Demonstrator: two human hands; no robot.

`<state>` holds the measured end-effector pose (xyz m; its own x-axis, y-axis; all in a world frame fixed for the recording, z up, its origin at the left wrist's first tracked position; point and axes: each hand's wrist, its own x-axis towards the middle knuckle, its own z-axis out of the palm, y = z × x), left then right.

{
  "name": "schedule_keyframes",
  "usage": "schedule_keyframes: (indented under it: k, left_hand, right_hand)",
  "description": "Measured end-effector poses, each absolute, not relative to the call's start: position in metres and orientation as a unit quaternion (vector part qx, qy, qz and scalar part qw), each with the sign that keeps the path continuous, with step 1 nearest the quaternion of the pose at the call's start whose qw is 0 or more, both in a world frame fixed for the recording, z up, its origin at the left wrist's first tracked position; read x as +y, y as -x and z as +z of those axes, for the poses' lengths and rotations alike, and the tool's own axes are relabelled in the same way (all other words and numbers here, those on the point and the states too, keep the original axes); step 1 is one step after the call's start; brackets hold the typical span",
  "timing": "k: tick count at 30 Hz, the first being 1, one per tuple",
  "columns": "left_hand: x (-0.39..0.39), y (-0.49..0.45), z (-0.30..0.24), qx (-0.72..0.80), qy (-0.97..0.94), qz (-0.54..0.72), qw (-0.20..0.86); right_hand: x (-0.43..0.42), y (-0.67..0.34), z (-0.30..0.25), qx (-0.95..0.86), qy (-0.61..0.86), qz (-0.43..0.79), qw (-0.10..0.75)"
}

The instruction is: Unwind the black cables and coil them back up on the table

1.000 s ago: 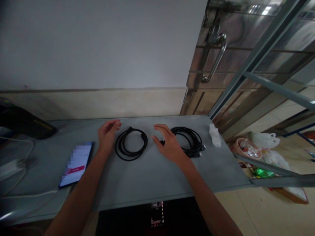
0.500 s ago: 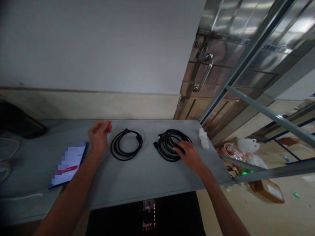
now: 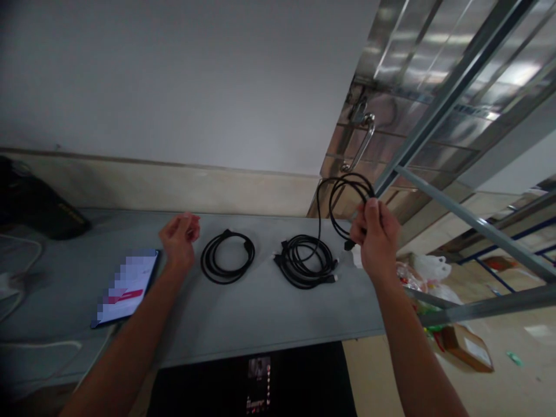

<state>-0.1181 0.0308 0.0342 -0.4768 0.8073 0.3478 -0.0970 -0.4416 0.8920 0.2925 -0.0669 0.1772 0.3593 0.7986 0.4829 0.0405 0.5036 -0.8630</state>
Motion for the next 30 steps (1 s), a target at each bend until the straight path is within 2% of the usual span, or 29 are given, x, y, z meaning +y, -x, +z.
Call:
schedule_keyframes:
  k: [4, 7, 13, 17, 24, 30]
  left_hand:
    - [0.026, 0.114, 0.035, 0.445, -0.48, 0.712, 0.253]
    - [0.021, 0.106, 0.03, 0.454, -0.545, 0.674, 0.207]
    - [0.004, 0.086, 0.019, 0.387, -0.773, 0.503, 0.012]
    - [-0.003, 0.08, 0.022, 0.331, -0.822, 0.46, -0.055]
    - [-0.002, 0.074, 0.017, 0.339, -0.855, 0.388, -0.054]
    - [0.002, 0.066, 0.005, 0.362, -0.882, 0.302, 0.015]
  right_hand:
    - [-0.073, -0.262, 0.225, -0.494, 0.337, 0.277, 0.752]
    - [-0.069, -0.235, 0.232, -0.49, 0.312, 0.301, 0.756]
    - [-0.056, -0.172, 0.194, -0.473, 0.323, 0.388, 0.722]
    - [-0.055, -0.135, 0.163, -0.459, 0.333, 0.446, 0.693]
    - [-0.043, -0.115, 0.131, -0.475, 0.338, 0.471, 0.662]
    - [-0.042, -0.123, 0.145, -0.451, 0.324, 0.483, 0.677]
